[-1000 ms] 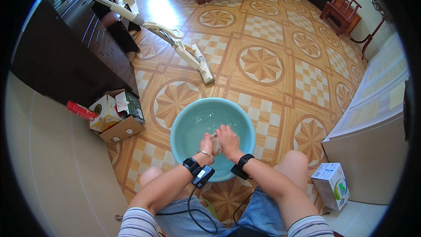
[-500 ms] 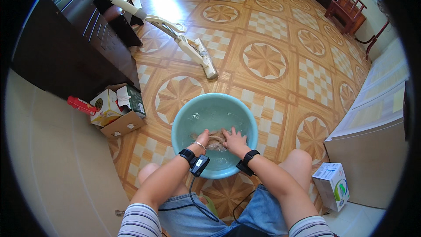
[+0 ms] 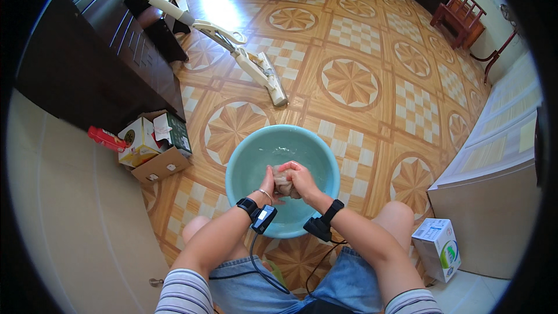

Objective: The person wipes a door and a wardrobe with a cloth, then washes the cloth in a bucket of water.

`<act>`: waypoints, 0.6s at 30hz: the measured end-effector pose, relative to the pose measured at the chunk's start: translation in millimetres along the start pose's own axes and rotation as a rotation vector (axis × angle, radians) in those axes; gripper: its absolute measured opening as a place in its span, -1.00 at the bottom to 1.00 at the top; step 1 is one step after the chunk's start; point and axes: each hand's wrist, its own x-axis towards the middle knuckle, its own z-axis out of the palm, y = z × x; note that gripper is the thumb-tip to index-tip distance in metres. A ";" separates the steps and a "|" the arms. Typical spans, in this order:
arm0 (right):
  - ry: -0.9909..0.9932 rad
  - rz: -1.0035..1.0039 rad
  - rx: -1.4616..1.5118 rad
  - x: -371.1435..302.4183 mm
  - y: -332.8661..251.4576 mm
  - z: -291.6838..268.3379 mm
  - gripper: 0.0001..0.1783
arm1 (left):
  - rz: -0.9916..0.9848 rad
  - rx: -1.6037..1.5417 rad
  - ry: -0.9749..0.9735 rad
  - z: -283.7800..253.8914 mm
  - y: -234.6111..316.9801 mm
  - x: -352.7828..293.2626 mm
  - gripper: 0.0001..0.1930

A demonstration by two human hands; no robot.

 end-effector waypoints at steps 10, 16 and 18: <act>0.071 -0.340 -0.137 -40.3 -19.7 25.8 -0.84 | 0.280 -0.335 -0.159 4.3 -2.1 7.6 -0.38; 0.270 -0.548 -0.633 -35.1 -14.0 19.9 -0.66 | 0.264 -0.446 -0.083 16.0 -7.2 4.4 -0.51; 0.329 -0.629 -0.745 -26.8 -6.1 14.2 -0.71 | 0.317 -0.422 0.009 25.8 -9.9 -4.4 -0.52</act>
